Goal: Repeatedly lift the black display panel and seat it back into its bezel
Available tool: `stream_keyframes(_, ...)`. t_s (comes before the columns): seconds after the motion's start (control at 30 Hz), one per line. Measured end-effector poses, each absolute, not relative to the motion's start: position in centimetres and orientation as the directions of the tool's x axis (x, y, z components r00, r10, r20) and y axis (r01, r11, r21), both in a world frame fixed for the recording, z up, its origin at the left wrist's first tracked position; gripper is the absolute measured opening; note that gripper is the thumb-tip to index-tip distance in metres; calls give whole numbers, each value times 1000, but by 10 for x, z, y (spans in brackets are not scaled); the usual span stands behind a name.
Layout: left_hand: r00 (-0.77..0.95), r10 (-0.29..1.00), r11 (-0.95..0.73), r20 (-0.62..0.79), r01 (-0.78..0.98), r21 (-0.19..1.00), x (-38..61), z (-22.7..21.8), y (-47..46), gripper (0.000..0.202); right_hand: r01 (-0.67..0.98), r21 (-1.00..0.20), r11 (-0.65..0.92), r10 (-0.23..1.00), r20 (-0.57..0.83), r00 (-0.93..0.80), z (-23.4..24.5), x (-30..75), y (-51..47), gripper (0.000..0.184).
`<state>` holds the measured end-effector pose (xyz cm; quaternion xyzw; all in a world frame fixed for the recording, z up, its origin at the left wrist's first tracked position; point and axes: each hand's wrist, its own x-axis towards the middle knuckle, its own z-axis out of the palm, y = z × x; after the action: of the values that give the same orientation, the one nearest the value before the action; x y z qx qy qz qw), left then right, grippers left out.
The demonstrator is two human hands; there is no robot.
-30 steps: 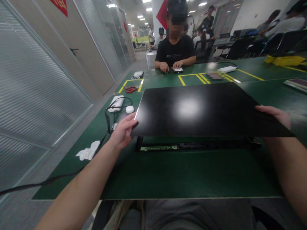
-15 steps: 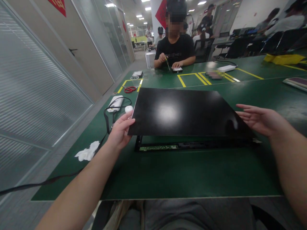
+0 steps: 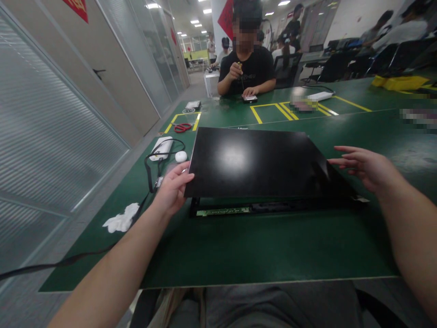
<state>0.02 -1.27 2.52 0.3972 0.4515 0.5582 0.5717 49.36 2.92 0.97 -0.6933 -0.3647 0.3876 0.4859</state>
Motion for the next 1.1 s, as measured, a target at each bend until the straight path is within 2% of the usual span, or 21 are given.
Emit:
stream_keyframes(0.13,-35,997,62,-75,-283,957,1,23,-12,51,134,-957,-258,889,-181,420,8,490,30,43)
stream_keyframes(0.5,-30,988,133,-148,-300,945,8,18,-13,43,158,-950,-270,876,-174,450,7,486,29,23)
stream_keyframes(0.8,-30,978,190,-208,-305,933,10,11,-11,41,286,-929,-233,911,-106,398,-4,498,35,26)
stream_keyframes(1.1,-34,973,208,-230,-316,926,11,10,-10,47,495,-840,-221,916,-5,400,0,488,30,32)
